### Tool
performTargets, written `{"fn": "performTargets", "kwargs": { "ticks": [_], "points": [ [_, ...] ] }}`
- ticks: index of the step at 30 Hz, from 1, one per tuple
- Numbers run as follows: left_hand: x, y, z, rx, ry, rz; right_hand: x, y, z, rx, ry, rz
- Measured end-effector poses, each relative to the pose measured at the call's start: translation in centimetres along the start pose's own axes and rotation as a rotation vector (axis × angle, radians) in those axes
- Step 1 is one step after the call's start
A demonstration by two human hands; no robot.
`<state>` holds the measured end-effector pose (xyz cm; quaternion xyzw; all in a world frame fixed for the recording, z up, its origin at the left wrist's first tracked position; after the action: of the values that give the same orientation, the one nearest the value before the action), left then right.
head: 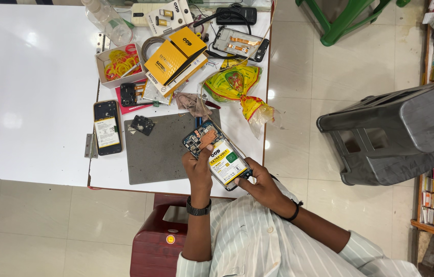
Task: The person works at a repair bench on a disassembled smartphone, peeling the old battery out of the phone body and pressing a new replacement battery into place. They then reattach the back cover, connect a charging cable, and press the screen to test the reassembled phone.
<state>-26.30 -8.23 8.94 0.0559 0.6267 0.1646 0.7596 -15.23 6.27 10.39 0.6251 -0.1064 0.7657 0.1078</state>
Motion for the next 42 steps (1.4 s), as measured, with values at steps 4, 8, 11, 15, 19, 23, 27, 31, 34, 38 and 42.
{"fn": "performTargets", "kwargs": {
  "ticks": [4, 8, 11, 15, 19, 23, 27, 31, 34, 38, 42],
  "points": [
    [-0.1, 0.0, -0.1, -0.004, 0.014, -0.001, 0.1, 0.0, -0.1, 0.010, -0.004, -0.007],
    [0.0, 0.2, -1.3, -0.018, 0.016, -0.012, 0.3, 0.1, -1.2, 0.013, -0.002, -0.026],
    [-0.3, 0.4, -2.1, -0.016, 0.034, -0.021, 0.5, 0.3, -2.0, 0.012, 0.024, -0.028],
    [-1.2, 0.5, -2.5, 0.005, 0.086, -0.019, 1.3, 0.6, -2.2, 0.001, 0.017, -0.016],
    [-1.5, 0.2, -2.0, -0.008, 0.034, -0.002, 1.8, 0.9, -1.5, 0.003, 0.043, 0.000],
    [-2.1, 0.2, -1.3, -0.015, 0.012, 0.013, 2.7, 0.9, -0.9, 0.010, 0.038, -0.005],
    [-2.7, 0.6, -0.8, -0.018, -0.002, 0.025, 3.3, 0.7, -0.7, 0.018, 0.044, -0.014],
    [-3.6, 0.9, -0.1, -0.019, 0.013, 0.023, 4.0, 0.5, -0.2, 0.018, 0.036, -0.003],
    [-4.3, 0.7, 0.5, -0.023, 0.018, 0.008, 4.5, 0.6, 0.5, 0.021, 0.029, 0.006],
    [-4.5, 0.8, 1.0, -0.028, 0.014, -0.006, 5.3, 0.4, 1.0, 0.026, 0.031, 0.012],
    [-3.9, 1.2, 1.5, -0.039, -0.027, 0.022, 6.5, -0.5, 1.2, 0.035, 0.007, 0.017]
  ]
}}
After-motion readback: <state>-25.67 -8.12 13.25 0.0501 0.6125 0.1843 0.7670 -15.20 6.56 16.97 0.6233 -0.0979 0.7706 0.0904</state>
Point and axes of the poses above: each hand's wrist, its own z-axis away from the middle knuckle, its own y-axis out of the palm, x = y × z, the point moved 10 cm from there along -z, towards the middle knuckle, and after that the axes turned 15 degrees about -x, right-handed, at the moved point
